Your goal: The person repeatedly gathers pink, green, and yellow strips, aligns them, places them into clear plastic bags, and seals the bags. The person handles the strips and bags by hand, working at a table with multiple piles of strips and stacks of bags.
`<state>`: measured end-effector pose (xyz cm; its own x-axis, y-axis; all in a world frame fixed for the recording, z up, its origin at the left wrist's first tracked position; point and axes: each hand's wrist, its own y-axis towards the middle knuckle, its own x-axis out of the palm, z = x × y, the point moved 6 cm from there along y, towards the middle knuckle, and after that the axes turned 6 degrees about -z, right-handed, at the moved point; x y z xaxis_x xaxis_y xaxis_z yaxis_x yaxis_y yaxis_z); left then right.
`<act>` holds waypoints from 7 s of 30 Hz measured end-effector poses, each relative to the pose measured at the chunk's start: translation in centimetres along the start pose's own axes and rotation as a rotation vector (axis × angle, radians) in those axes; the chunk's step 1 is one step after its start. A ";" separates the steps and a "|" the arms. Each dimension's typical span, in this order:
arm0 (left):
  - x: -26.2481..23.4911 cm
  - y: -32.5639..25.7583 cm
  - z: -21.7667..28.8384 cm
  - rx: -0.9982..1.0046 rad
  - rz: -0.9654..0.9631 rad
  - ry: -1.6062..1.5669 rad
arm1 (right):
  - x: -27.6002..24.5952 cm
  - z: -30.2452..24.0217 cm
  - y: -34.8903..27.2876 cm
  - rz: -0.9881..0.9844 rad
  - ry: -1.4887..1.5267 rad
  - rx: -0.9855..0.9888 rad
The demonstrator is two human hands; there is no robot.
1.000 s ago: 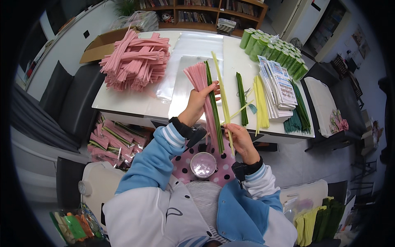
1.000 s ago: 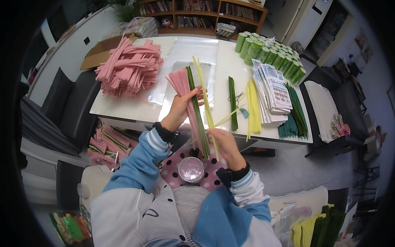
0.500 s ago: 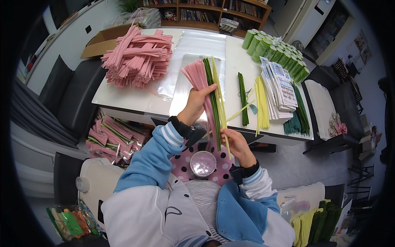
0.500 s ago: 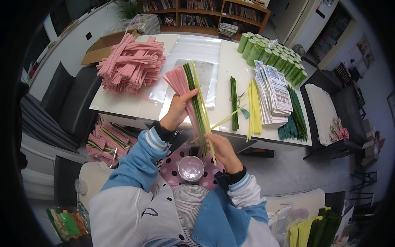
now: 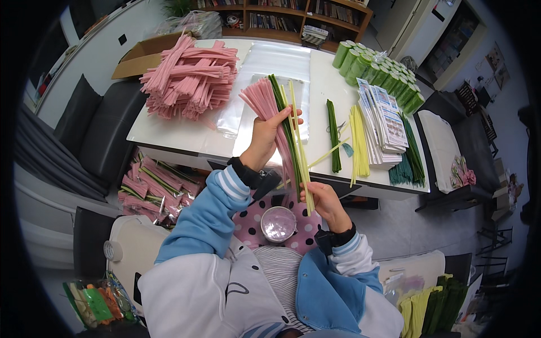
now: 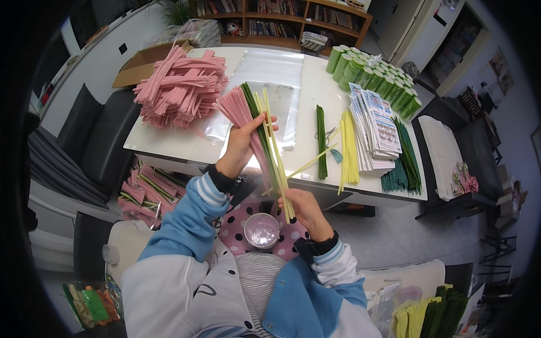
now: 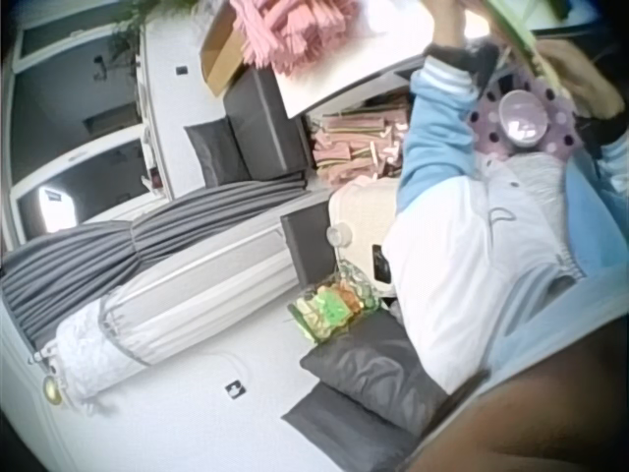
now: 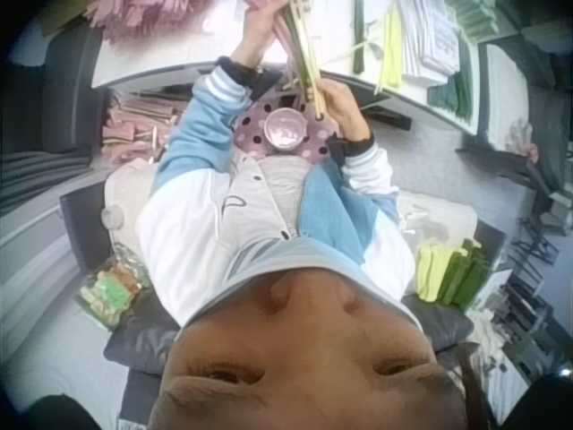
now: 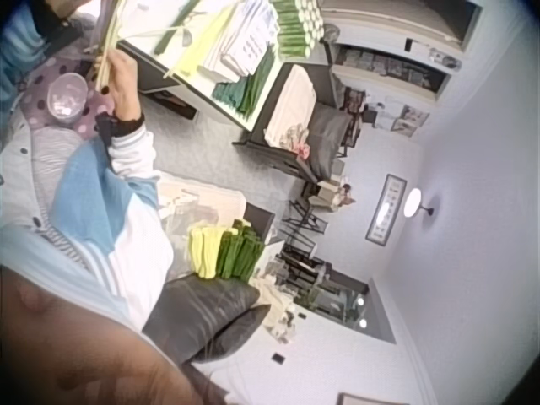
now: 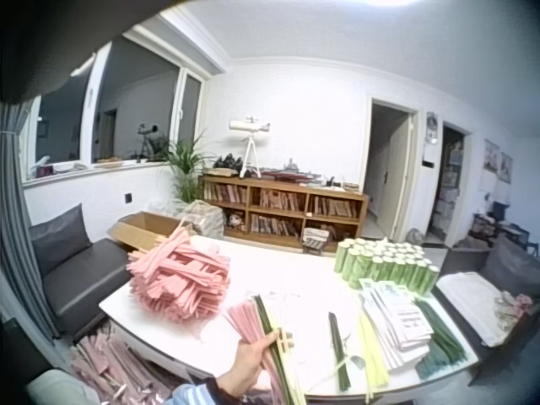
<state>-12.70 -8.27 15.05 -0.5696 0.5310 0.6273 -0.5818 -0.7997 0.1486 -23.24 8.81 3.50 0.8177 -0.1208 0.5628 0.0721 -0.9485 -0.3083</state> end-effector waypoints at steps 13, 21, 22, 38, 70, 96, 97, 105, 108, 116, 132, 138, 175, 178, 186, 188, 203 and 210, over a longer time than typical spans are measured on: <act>-1.0 0.2 -1.0 -0.017 0.016 0.038 | 0.0 -0.5 -0.5 0.114 -0.209 -0.131; -0.5 0.1 -1.3 -0.062 0.009 -0.107 | 0.2 -0.6 -0.7 0.148 -0.363 -0.160; -0.1 0.0 -1.2 -0.069 -0.024 -0.130 | 0.2 -0.5 -0.6 0.139 -0.380 -0.169; 6.9 -3.5 0.9 -0.145 -0.340 0.358 | 8.9 -17.4 -0.2 0.054 -0.623 -0.672; -8.7 -3.2 5.1 -0.147 0.016 0.368 | -7.7 0.9 7.3 0.535 -0.846 0.032; -14.7 -3.3 -5.3 -0.530 -0.002 0.400 | 1.5 -2.0 9.6 -0.252 -2.058 -0.653; -14.7 -2.3 -5.6 -0.529 0.039 0.418 | 1.8 -1.6 10.2 -0.200 -2.055 -0.640; -15.0 -0.2 -3.6 -0.551 0.065 0.316 | 0.7 -3.3 15.9 0.116 -2.159 -0.566; -15.2 -1.7 -3.6 -0.560 0.037 0.302 | 1.2 -3.9 16.5 0.120 -2.065 -0.574; -15.1 -4.1 -5.6 -0.610 -0.008 0.345 | 2.2 -4.9 12.7 -0.233 -1.904 -0.718; -12.6 -4.9 -7.4 -0.642 -0.026 0.352 | 3.0 -3.9 13.5 -0.230 -2.168 -1.105; -10.7 -5.2 -8.0 -0.663 -0.128 0.335 | 1.4 -5.7 15.7 0.182 -1.504 -0.670; -11.5 -7.4 -11.5 -0.903 -0.303 0.097 | 7.7 -5.6 9.4 0.351 -1.840 -1.241; -11.5 -7.7 -11.6 -0.909 -0.298 0.173 | 7.6 -5.6 9.1 0.383 -1.828 -1.245; -10.7 -7.8 -11.0 -0.918 -0.300 0.141 | 7.4 -5.0 9.1 0.202 -1.903 -1.268; -10.5 -7.6 -10.3 -0.883 -0.292 0.004 | 7.3 -4.9 8.7 0.134 -1.920 -1.293; -9.4 -6.9 -10.0 -0.822 -0.250 0.032 | 0.0 -7.3 6.9 0.660 -1.021 -0.704; -6.6 -7.5 -10.4 -0.865 -0.279 0.067 | 1.2 -2.0 9.6 0.001 0.205 -0.083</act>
<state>-10.60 -2.86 1.79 -0.3597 0.7103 0.6050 -0.9206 -0.1645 -0.3541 -22.68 -1.01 2.78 0.6842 -0.1707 0.7091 0.0173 -0.9681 -0.2499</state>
